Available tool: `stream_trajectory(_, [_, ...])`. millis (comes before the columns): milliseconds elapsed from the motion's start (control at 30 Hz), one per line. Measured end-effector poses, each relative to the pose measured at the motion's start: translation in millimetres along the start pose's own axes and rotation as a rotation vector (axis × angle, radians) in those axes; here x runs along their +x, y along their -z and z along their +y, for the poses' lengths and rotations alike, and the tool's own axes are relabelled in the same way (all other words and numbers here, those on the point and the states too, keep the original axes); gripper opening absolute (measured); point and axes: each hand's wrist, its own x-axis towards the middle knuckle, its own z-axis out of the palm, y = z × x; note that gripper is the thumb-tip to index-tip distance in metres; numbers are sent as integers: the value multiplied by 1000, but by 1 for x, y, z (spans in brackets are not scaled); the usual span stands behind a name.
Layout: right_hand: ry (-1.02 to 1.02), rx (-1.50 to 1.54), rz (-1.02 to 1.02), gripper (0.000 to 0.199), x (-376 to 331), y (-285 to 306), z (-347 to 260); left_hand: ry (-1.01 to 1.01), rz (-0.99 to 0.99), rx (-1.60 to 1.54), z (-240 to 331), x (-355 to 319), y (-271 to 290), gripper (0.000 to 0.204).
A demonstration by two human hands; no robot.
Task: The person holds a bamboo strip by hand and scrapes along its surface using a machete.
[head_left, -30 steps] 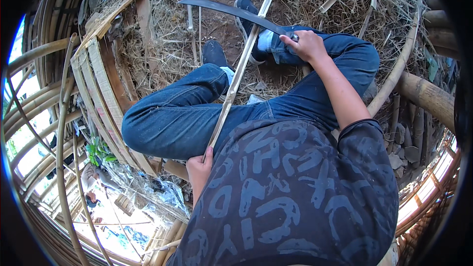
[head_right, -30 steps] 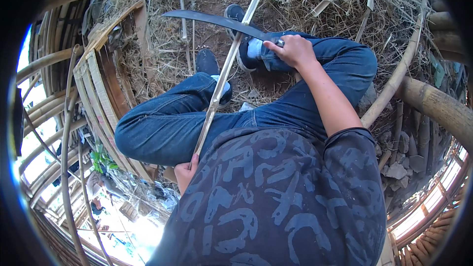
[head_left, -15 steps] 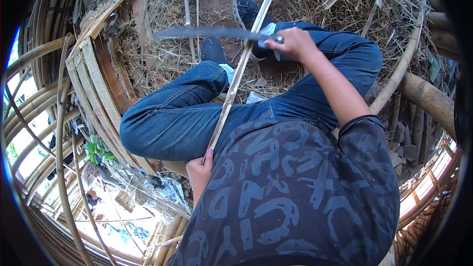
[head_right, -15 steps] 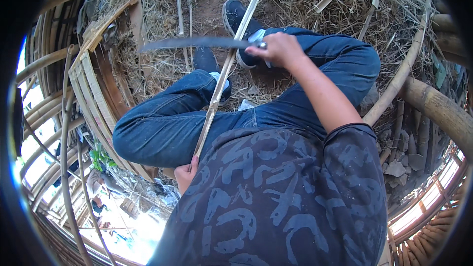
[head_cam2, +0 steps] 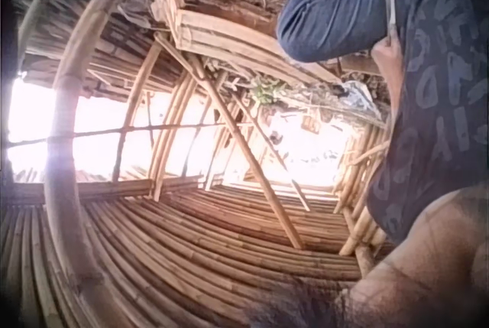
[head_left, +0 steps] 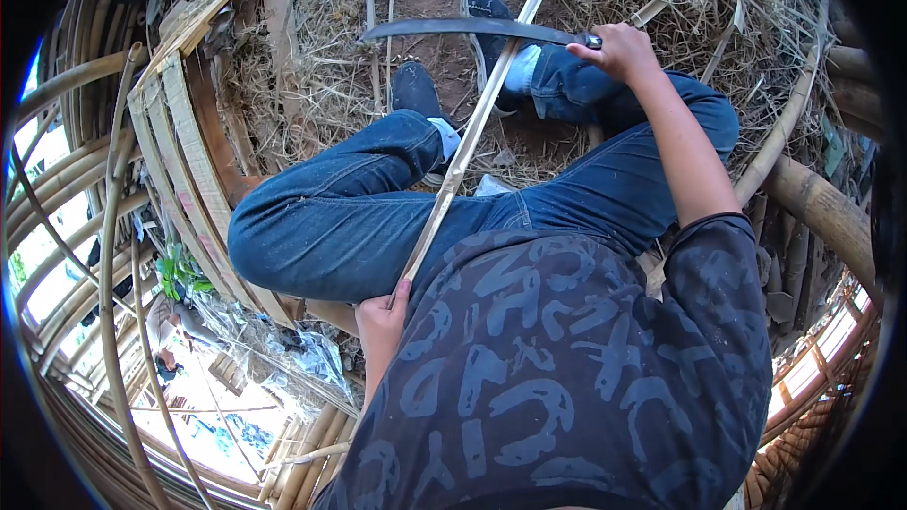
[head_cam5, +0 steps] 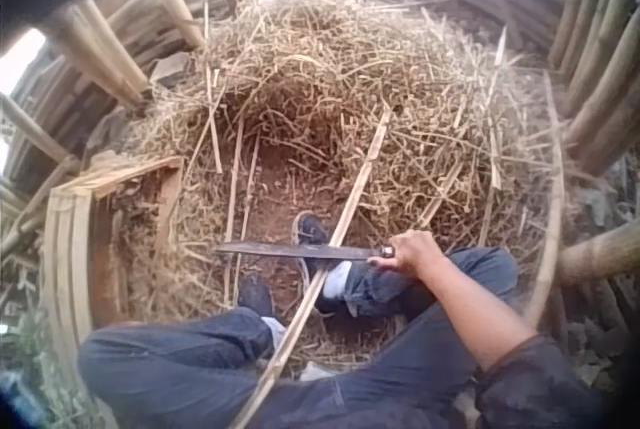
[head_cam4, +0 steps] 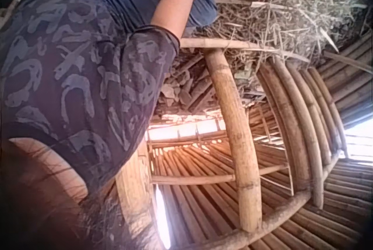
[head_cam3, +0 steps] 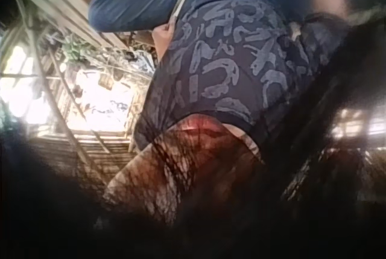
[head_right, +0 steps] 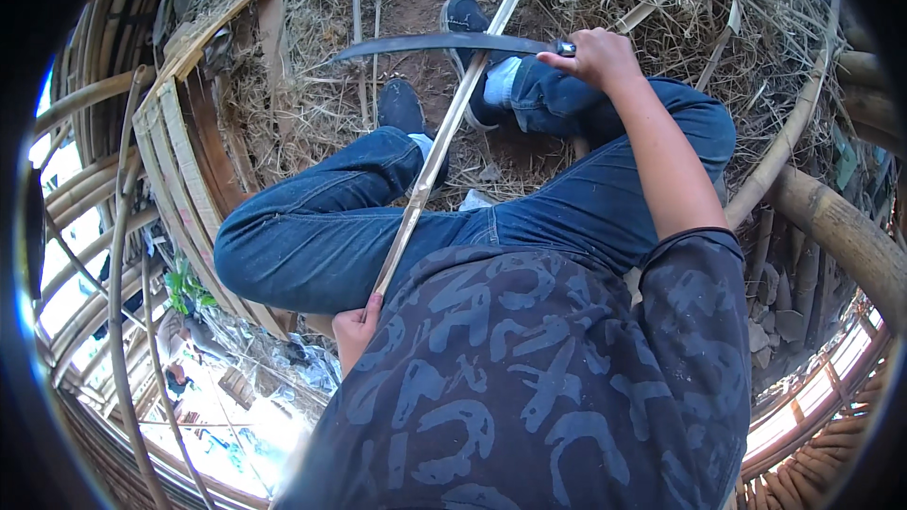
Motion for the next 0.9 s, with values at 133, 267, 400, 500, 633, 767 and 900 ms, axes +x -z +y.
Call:
stream_trajectory(133, [-107,14,19,86,-9,20,13,-25,8,-5,-6,3,-2,66])
stream_trajectory(267, [-111,59,19,81,-12,24,-12,25,-5,-20,-5,3,0,66])
stream_trajectory(400, [-54,219,45,80,-18,31,-60,5,13,-21,-7,4,-2,66])
stream_trajectory(500, [33,210,-19,80,-13,32,-80,-1,21,-22,-8,2,-3,65])
stream_trajectory(633, [127,89,-75,81,7,26,-51,2,7,-24,-1,0,1,64])
stream_trajectory(767, [-213,138,-26,84,13,29,22,22,-5,-75,0,5,-3,64])
stream_trajectory(900, [-158,112,43,81,8,49,-10,-7,25,-65,-2,5,-3,62])
